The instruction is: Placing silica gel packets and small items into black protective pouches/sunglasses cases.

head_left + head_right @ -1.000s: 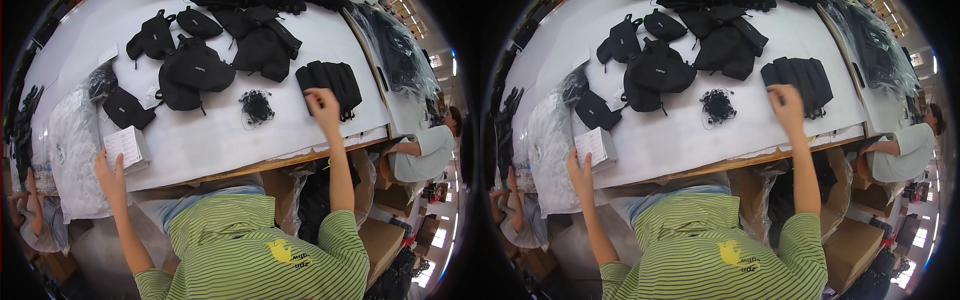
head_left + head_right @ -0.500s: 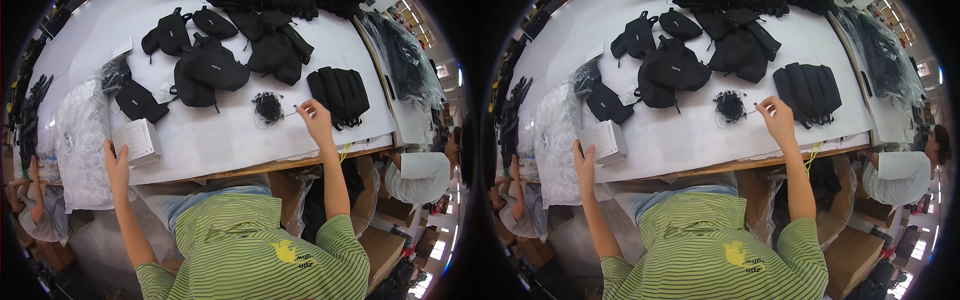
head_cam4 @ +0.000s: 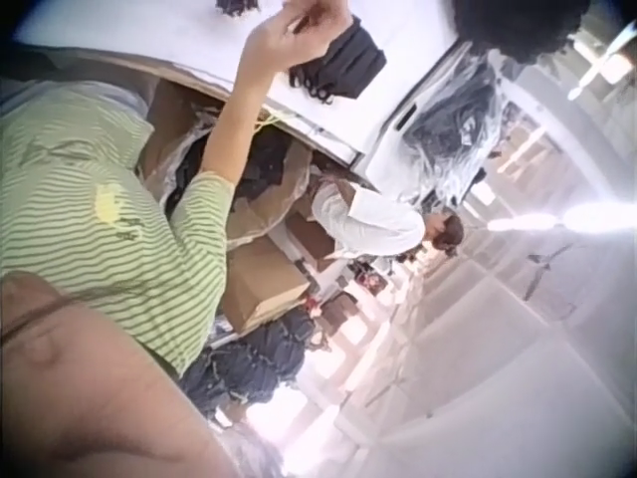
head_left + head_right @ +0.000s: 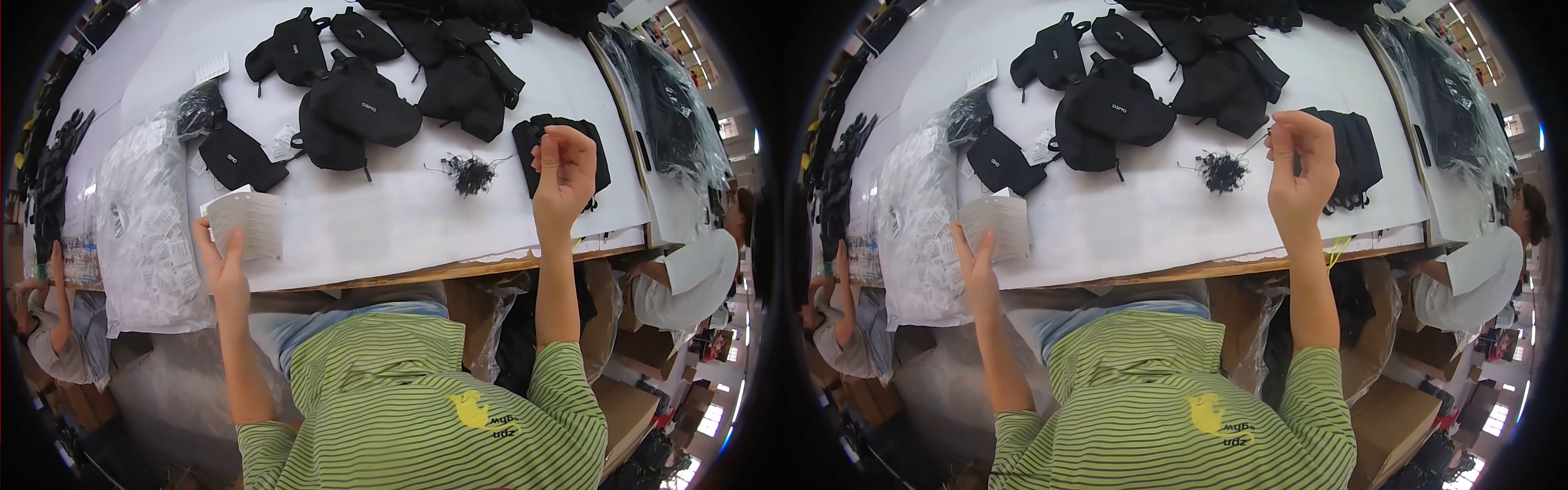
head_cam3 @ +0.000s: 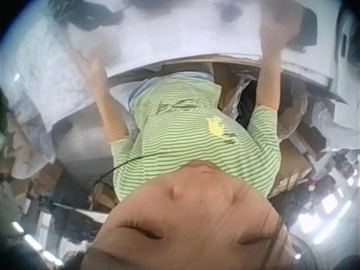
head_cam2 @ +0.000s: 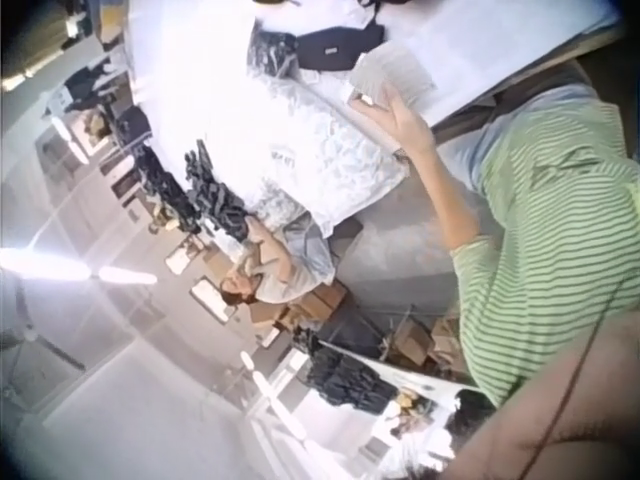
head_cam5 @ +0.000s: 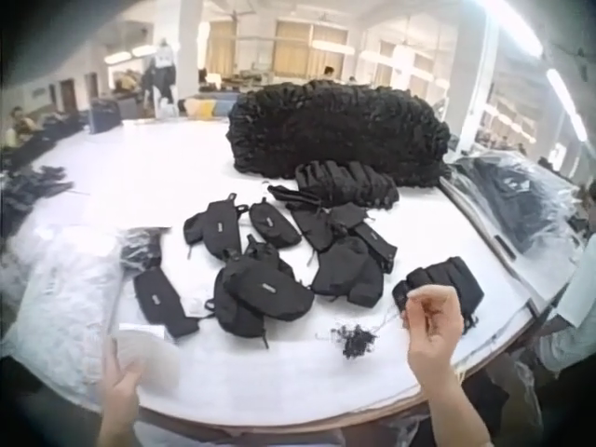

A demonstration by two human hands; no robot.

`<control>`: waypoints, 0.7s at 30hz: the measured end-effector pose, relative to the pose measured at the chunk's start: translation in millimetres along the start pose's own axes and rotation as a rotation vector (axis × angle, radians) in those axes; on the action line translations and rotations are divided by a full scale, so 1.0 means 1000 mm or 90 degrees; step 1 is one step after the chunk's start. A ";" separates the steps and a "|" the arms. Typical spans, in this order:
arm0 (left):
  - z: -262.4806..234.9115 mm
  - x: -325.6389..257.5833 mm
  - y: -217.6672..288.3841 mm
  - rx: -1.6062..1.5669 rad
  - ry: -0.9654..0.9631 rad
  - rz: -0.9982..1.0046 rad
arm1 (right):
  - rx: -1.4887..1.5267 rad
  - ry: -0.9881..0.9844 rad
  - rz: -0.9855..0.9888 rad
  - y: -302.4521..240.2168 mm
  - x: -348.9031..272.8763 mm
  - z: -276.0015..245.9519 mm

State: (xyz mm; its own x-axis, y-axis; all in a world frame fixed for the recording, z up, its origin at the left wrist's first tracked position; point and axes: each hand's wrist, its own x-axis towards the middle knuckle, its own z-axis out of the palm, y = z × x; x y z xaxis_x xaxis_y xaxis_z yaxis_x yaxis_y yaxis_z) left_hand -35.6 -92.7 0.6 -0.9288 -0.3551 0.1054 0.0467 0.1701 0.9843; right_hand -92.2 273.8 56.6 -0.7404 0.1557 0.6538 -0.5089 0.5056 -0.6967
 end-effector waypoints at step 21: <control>0.042 -0.024 -0.004 -0.055 -0.156 -0.136 | -0.578 -0.278 0.357 0.110 -0.108 -0.113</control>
State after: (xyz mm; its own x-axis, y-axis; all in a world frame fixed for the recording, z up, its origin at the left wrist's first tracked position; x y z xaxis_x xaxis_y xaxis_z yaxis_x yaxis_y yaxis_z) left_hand -28.8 -46.5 -11.5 -0.9813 -0.1413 -0.1307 -0.1366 0.0328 0.9901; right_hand -18.5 408.8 -56.7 -0.9418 0.3341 0.0382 0.3119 0.9104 -0.2718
